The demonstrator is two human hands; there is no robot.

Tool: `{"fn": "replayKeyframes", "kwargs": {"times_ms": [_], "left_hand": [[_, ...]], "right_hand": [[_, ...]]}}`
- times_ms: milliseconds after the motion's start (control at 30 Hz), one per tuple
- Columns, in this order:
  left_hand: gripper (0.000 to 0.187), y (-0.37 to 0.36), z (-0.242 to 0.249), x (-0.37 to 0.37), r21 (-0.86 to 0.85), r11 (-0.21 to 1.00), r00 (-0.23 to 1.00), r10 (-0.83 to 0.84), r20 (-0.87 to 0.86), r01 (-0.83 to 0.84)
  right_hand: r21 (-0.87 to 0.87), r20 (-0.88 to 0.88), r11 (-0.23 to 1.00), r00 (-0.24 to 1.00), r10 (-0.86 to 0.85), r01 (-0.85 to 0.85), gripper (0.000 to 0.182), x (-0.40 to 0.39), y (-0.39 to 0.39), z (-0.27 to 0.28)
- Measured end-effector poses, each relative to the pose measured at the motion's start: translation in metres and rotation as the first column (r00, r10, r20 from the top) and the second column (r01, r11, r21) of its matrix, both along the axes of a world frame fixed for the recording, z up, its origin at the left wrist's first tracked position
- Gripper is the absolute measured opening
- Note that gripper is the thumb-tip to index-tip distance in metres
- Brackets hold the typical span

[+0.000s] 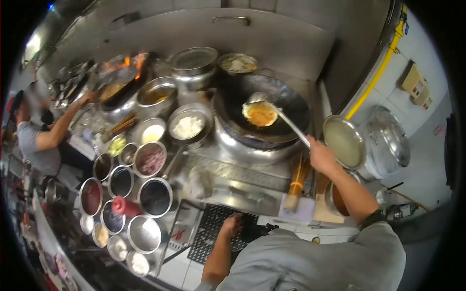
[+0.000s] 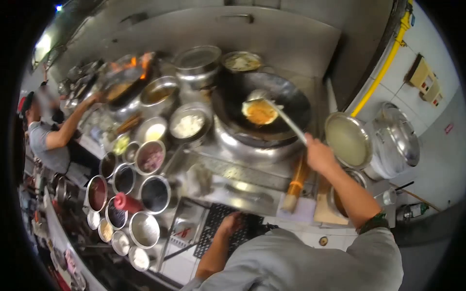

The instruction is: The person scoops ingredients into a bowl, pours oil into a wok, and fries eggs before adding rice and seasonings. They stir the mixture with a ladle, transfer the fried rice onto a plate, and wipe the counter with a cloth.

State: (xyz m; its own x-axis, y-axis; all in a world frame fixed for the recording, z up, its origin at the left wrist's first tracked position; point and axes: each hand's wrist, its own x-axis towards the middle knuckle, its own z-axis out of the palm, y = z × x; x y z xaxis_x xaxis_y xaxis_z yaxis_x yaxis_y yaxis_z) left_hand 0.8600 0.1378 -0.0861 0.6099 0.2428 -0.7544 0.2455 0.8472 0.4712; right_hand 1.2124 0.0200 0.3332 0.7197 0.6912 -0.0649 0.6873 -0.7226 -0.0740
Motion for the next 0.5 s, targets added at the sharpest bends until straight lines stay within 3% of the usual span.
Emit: {"fn": "replayKeyframes", "kwargs": {"times_ms": [33, 67, 133, 167, 333, 467, 500], "left_hand": [[0.043, -0.004, -0.028, 0.026, -0.068, 0.998, 1.000, 0.017, -0.004, -0.018], [0.045, -0.015, -0.027, 0.051, -0.144, 0.977, 0.986, 0.163, 0.025, -0.158], [0.048, -0.025, -0.018, 0.088, -0.282, 0.860, 0.893, 0.450, 0.028, -0.425], [0.053, -0.027, -0.058, 0.106, -0.481, 0.779, 0.824, 0.537, 0.179, -0.403], [0.052, -0.017, -0.048, 0.134, -0.457, 0.774, 0.835, 0.539, 0.113, -0.438], [0.051, -0.014, -0.043, 0.133, -0.444, 0.808, 0.874, 0.475, 0.102, -0.387], [0.050, -0.013, -0.044, 0.132, -0.442, 0.813, 0.881, 0.464, 0.097, -0.379]], "right_hand": [[0.104, -0.132, 0.994, 0.991, 0.033, -0.019, 0.060, 0.003, -0.003, 0.001], [0.203, -0.261, 0.979, 0.962, 0.084, -0.031, 0.060, 0.003, -0.009, 0.001], [0.239, -0.683, 0.936, 0.730, -0.026, 0.257, 0.055, -0.009, -0.010, 0.019], [0.264, -0.728, 0.919, 0.686, -0.009, 0.292, 0.055, -0.015, -0.015, 0.022], [0.275, -0.855, 0.870, 0.518, 0.027, 0.409, 0.059, -0.017, -0.033, 0.020], [0.246, -0.852, 0.881, 0.523, -0.002, 0.404, 0.060, -0.020, -0.036, 0.025], [0.288, -0.769, 0.902, 0.639, 0.019, 0.320, 0.060, -0.019, -0.039, 0.022]]}}
